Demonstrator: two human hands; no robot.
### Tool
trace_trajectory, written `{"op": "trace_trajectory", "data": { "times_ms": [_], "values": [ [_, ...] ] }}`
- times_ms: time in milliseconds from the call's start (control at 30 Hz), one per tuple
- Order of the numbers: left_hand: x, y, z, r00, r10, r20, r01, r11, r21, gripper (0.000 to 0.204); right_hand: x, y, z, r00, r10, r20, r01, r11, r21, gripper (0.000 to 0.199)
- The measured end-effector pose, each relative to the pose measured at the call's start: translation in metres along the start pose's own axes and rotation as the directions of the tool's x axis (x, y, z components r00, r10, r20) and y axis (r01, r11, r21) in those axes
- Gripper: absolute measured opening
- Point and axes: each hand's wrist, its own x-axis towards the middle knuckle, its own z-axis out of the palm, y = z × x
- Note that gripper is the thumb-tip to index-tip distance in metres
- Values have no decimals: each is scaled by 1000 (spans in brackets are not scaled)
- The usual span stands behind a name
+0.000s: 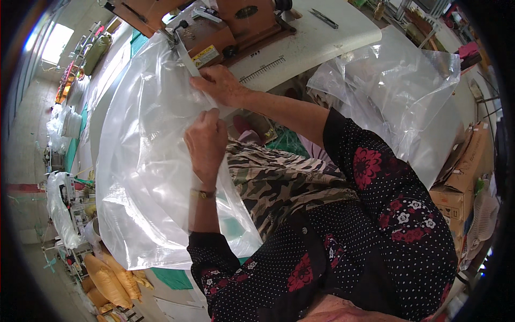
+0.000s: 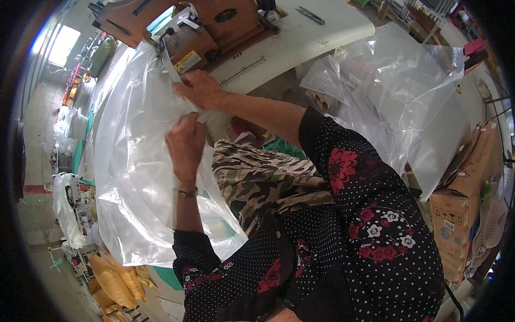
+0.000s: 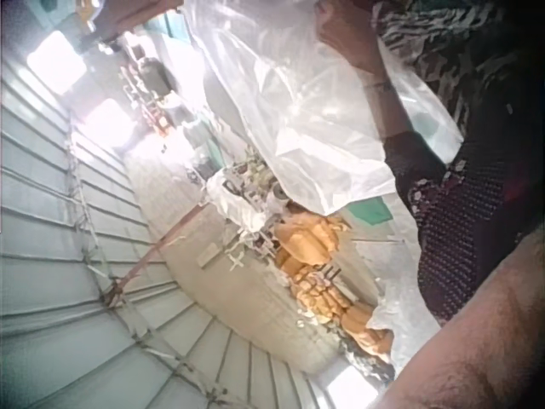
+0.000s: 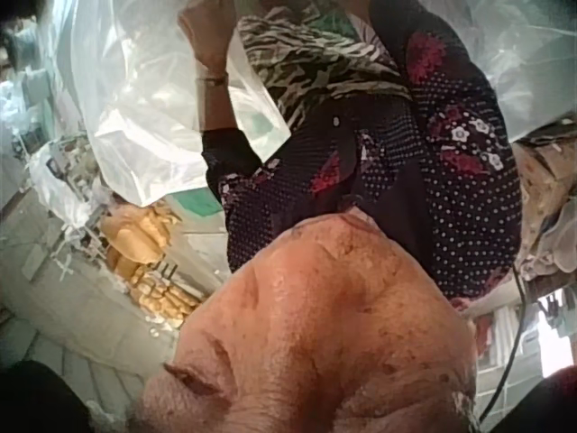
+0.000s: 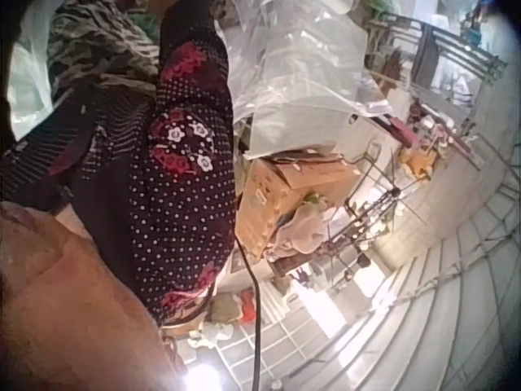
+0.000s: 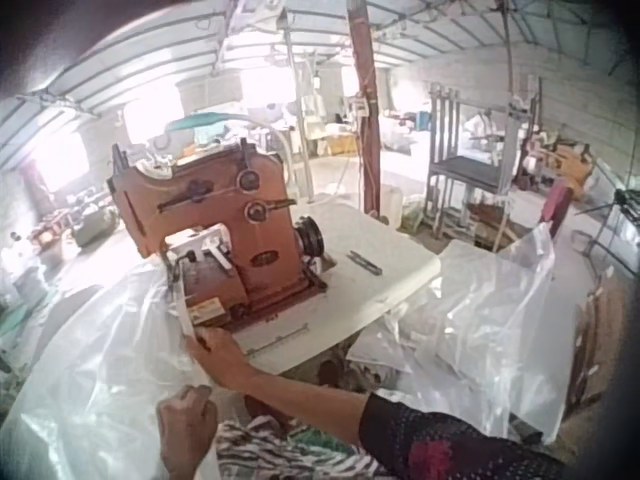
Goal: The person is using an industrial sewing machine to join large clear plastic sheets.
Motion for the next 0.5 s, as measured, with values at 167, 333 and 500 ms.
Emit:
{"op": "trace_trajectory", "data": {
  "times_ms": [167, 333, 500],
  "values": [
    [36, -16, 3, 998, -18, -59, 24, 995, 99, 7, -1, 0, -3, 997, -71, 5, 71, 997, -33, 37],
    [56, -21, 3, 973, -125, -195, 122, 992, -29, 16, 3, 4, 2, 904, -389, -179, 381, 921, -83, 43],
    [23, -26, 1, 905, -387, -178, 242, 810, -534, 24, -4, -5, -2, 996, -77, -40, 82, 988, 128, 36]
  ]
}}
